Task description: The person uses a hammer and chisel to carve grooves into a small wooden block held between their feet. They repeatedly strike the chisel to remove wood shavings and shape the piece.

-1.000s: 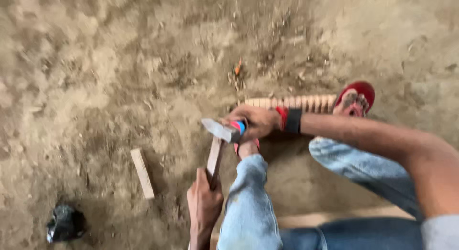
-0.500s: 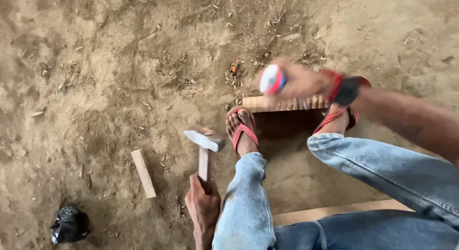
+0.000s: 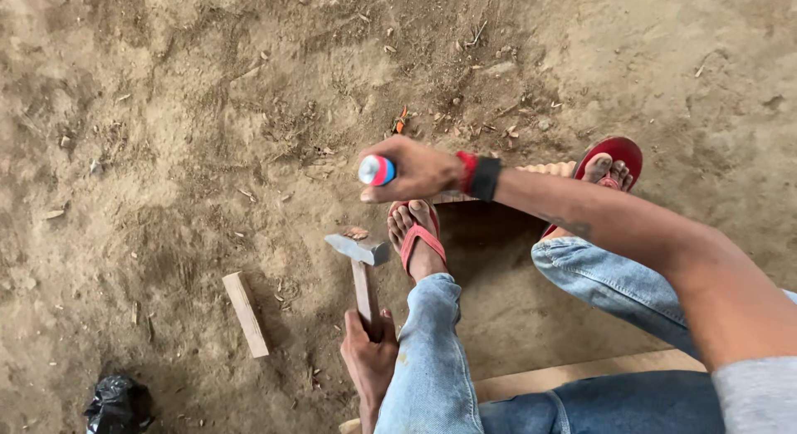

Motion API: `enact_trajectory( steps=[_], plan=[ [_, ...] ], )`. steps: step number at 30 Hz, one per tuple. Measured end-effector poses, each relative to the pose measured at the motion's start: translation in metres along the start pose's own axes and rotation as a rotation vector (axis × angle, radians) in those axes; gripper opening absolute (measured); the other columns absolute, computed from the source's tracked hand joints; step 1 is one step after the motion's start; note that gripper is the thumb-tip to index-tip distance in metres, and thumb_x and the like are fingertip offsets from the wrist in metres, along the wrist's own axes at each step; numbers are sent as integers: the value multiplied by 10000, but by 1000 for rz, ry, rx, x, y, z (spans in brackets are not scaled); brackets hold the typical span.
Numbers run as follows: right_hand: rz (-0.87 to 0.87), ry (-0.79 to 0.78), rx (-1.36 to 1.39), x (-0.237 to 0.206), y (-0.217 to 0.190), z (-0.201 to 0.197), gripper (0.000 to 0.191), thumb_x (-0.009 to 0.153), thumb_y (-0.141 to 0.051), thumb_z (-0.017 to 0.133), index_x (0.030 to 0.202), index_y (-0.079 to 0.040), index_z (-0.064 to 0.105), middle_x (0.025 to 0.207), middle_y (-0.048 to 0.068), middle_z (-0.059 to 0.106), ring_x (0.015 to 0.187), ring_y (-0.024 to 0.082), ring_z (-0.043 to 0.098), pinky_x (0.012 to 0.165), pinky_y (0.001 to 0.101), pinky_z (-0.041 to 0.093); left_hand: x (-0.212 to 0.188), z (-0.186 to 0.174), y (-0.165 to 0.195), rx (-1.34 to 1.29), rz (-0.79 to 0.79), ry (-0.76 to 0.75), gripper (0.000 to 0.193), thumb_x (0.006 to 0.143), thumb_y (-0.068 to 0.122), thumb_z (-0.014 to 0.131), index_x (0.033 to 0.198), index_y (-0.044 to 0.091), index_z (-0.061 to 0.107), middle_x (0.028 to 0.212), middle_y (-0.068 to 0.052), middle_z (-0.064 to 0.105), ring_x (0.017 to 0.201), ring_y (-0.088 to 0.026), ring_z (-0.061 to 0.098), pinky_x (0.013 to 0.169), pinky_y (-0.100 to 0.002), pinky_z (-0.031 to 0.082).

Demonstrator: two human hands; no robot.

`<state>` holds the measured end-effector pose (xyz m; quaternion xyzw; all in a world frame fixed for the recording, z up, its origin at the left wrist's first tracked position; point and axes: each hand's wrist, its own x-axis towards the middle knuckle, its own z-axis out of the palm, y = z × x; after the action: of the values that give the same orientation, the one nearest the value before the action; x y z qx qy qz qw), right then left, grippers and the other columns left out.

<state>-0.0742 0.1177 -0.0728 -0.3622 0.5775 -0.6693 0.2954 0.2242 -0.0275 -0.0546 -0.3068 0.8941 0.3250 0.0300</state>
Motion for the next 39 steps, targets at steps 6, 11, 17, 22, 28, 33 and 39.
enact_trajectory(
  steps=[6, 11, 17, 22, 28, 33, 39],
  plan=[
    [66, -24, 26, 19, 21, 13, 205, 876, -194, 802, 908, -53, 656, 790, -42, 617, 788, 80, 573, 718, 308, 506, -2, 6, -7, -57, -69, -17, 372, 867, 211, 784, 813, 41, 458, 566, -139, 585, 466, -282, 580, 507, -417, 471],
    [151, -5, -36, 24, 31, 14, 256, 876, -214, 826, 869, -40, 639, 762, -26, 586, 769, 90, 557, 702, 313, 487, -2, 12, -17, -100, -57, -7, 350, 851, 198, 788, 837, 45, 474, 585, -134, 600, 474, -259, 586, 508, -402, 482],
    [91, -8, 33, 18, 39, 21, 249, 865, -217, 826, 930, -44, 660, 826, -29, 616, 832, 73, 566, 760, 294, 511, -4, 17, -26, -144, -87, -20, 307, 850, 193, 789, 867, 54, 516, 595, -123, 611, 485, -211, 570, 513, -370, 488],
    [46, 5, -6, 16, 42, 23, 254, 861, -243, 816, 982, -58, 689, 873, -6, 686, 833, 112, 655, 778, 311, 568, 0, 17, -27, -138, -93, -40, 270, 866, 183, 783, 910, 46, 554, 623, -105, 630, 489, -188, 573, 490, -339, 507],
    [-127, -66, -127, 7, 38, 36, 226, 873, -256, 774, 987, -78, 693, 842, 26, 732, 724, 162, 709, 680, 316, 579, 12, -7, 1, -267, -50, 52, 189, 910, 133, 696, 999, 44, 556, 742, -63, 683, 548, -151, 633, 501, -311, 568],
    [-159, -81, -136, 2, 34, 36, 228, 853, -235, 781, 959, -63, 675, 802, 79, 700, 698, 190, 685, 651, 338, 540, 31, -24, 35, -24, -193, -126, 269, 939, 198, 723, 898, 44, 507, 642, -82, 662, 509, -182, 610, 481, -361, 514],
    [-141, -95, -104, -6, 33, 29, 258, 824, -239, 800, 964, -59, 678, 825, 94, 693, 729, 226, 683, 690, 351, 552, 33, -32, 52, -131, -85, -70, 264, 932, 215, 728, 877, 53, 528, 622, -171, 602, 513, -286, 574, 503, -446, 502]
  ],
)
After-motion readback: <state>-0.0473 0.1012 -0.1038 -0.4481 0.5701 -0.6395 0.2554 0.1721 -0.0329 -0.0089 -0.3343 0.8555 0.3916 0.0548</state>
